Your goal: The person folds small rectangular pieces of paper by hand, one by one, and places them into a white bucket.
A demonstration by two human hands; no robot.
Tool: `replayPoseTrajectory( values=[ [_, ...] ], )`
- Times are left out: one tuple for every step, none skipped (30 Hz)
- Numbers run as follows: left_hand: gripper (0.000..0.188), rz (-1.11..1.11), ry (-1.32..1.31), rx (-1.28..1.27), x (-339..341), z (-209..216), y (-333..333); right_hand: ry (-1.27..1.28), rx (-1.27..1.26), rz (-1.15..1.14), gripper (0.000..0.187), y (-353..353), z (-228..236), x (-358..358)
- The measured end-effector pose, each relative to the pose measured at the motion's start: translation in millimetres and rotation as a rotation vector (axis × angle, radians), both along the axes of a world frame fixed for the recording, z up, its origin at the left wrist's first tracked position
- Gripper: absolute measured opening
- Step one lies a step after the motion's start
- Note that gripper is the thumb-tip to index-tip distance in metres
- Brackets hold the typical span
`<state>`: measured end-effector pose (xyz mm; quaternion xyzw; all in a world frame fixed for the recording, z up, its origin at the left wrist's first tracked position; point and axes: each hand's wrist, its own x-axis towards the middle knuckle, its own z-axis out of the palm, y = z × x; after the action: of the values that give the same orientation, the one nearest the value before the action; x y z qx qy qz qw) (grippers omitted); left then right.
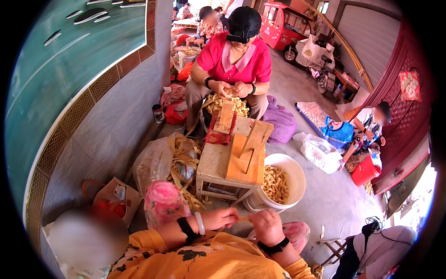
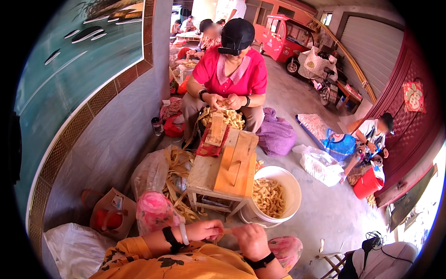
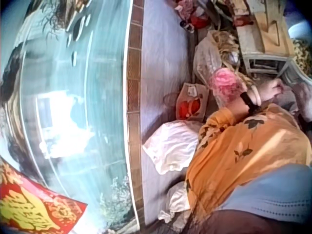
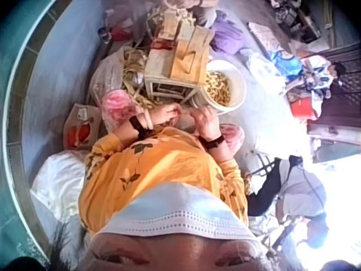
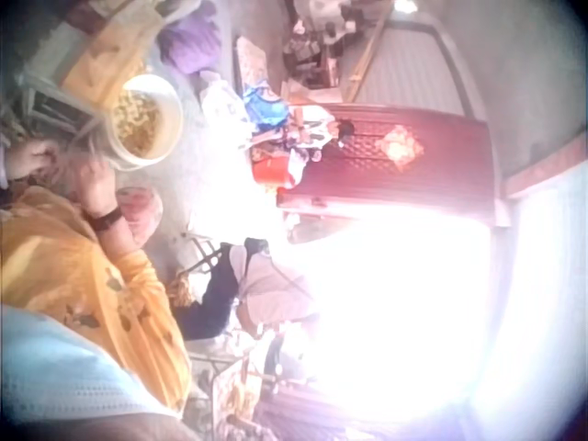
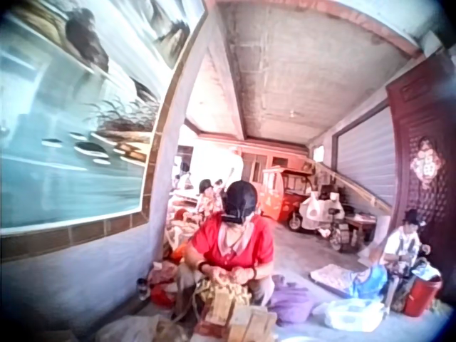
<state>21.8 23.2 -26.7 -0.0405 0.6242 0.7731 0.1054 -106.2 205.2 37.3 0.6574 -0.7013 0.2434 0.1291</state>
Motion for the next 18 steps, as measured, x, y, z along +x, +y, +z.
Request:
replayPoseTrajectory(
  values=[
    [0.02,0.001,-0.003,0.0,0.6,-3.1,-2.3,0.023,0.052,-0.056,0.027,1.1,-2.2,-5.8],
    [0.019,0.002,0.012,-0.076,-0.8,-2.4,-4.8,0.011,0.007,-0.084,0.028,-0.5,-1.1,-9.4],
    [0.02,0.004,0.027,-0.152,-1.2,-2.5,-6.4,0.011,0.009,-0.088,0.028,-1.5,-2.2,-10.3],
    [0.02,0.0,0.027,-0.151,-1.0,-4.8,-7.6,0.011,-0.058,-0.143,0.028,-3.2,-3.8,-9.4],
    [0.017,0.001,-0.029,0.193,-1.1,-3.4,-9.6,0.012,-0.129,-0.198,0.029,-5.1,-4.5,-7.6],
    [0.014,0.001,-0.087,0.536,-1.6,-1.1,-10.2,0.015,-0.131,-0.202,0.029,-4.1,-6.4,-4.1],
    [0.014,-0.004,-0.086,0.534,-3.7,2.6,-10.6,0.006,-0.095,-0.158,0.029,-1.5,-9.9,1.1],
    [0.016,0.03,0.054,0.745,-8.4,22.6,-10.8,-0.008,-0.059,-0.122,0.029,-0.7,-13.7,5.9],
    [0.023,0.074,0.196,0.956,-8.7,36.3,-7.8,-0.137,-0.145,0.061,0.034,-6.1,-9.8,15.5],
    [0.023,0.069,0.188,0.956,-8.4,41.4,-2.1,-0.236,-0.185,0.063,0.033,-9.5,-6.5,25.1],
    [0.027,0.116,0.255,0.751,-10.4,47.6,2.5,-0.323,-0.228,0.069,0.033,-11.2,-2.5,29.3],
    [0.033,0.162,0.319,0.547,-11.9,51.2,5.2,-0.316,-0.234,0.064,0.033,-8.3,-1.8,26.5],
    [0.033,0.153,0.323,0.543,-12.6,52.1,6.7,-0.407,-0.126,0.137,0.032,-3.8,-1.9,21.2],
    [0.032,0.197,0.245,0.537,-11.8,51.1,9.4,-0.501,-0.014,0.21,0.031,0.2,-2.1,19.7],
    [0.032,0.242,0.166,0.529,-10.9,49.4,11.8,-0.498,-0.018,0.205,0.031,2.4,-0.8,23.8],
    [0.032,0.217,0.131,0.561,-10.3,45.1,11.8,-0.636,0.021,0.202,0.029,4.4,0.8,30.1],
    [0.032,0.212,0.132,0.56,-10.1,40.3,15.1,-0.774,0.061,0.198,0.028,6.8,0.9,35.1],
    [0.032,0.194,0.214,0.254,-10.3,35.3,19.8,-0.772,0.059,0.196,0.028,9.6,-1.1,36.4]
  ],
)
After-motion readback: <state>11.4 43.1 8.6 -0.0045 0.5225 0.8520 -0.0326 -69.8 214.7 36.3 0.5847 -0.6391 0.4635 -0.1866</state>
